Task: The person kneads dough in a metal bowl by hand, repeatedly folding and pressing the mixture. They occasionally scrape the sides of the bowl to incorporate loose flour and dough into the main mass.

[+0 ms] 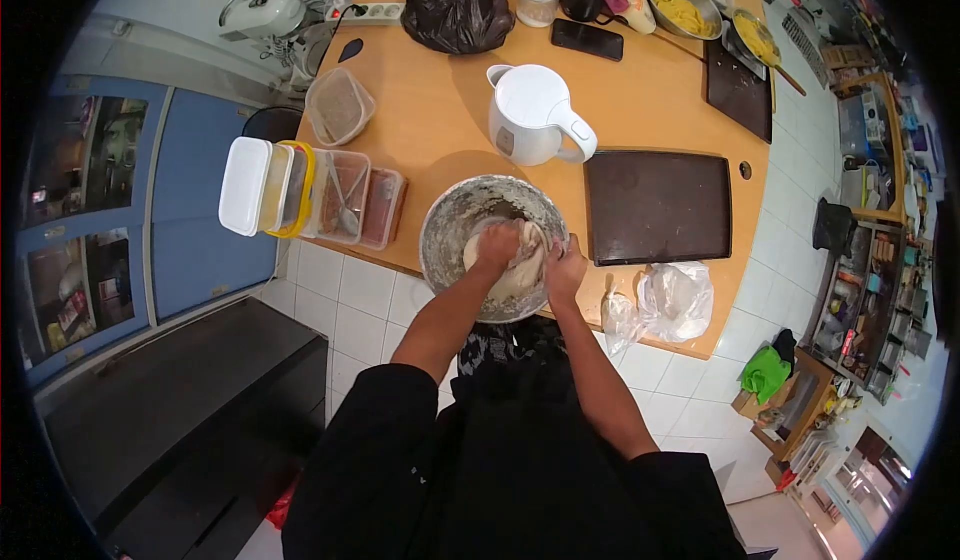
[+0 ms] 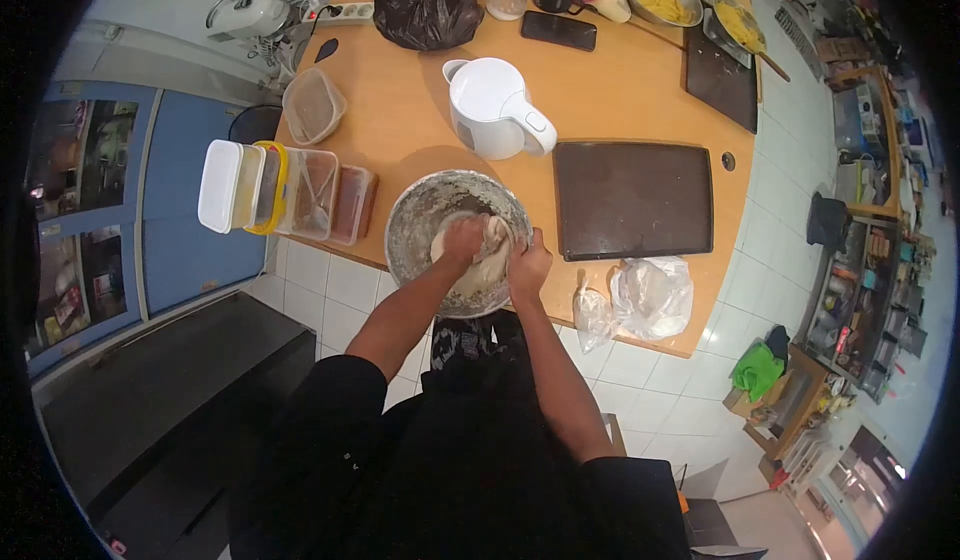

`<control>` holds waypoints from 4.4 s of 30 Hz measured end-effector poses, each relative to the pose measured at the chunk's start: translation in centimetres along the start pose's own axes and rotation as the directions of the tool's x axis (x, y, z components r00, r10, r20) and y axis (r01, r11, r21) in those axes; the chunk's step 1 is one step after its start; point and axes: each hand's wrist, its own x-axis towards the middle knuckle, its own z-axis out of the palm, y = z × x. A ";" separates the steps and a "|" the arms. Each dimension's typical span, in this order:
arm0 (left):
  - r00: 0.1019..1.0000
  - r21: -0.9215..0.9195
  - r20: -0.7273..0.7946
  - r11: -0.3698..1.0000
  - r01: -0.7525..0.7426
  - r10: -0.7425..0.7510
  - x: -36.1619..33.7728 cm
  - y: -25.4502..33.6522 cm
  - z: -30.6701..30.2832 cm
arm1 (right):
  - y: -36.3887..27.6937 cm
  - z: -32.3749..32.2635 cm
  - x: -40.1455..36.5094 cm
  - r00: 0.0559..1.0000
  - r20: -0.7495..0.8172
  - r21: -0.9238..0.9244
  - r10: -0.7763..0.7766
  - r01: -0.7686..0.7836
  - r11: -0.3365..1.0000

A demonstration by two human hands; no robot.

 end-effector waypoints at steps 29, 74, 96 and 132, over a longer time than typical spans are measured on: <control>0.985 0.008 0.173 1.000 0.006 -0.007 -1.2 1.3 -10.4 | -1.0 0.5 0.1 0.999 -0.009 -0.178 0.031 -0.032 0.983; 0.856 -0.367 0.178 0.840 -0.400 0.485 -3.9 -1.0 -3.7 | 2.5 -0.5 0.3 0.997 -0.073 0.273 -0.033 0.052 0.961; 0.991 0.086 0.016 0.987 -0.137 0.136 -5.4 0.1 -5.9 | 0.4 -1.0 0.6 0.999 0.035 0.226 -0.040 0.031 0.974; 0.931 0.150 0.320 0.961 -0.232 0.175 -9.8 4.6 -11.9 | -0.3 -0.5 1.3 0.996 -0.022 0.014 -0.083 0.084 0.996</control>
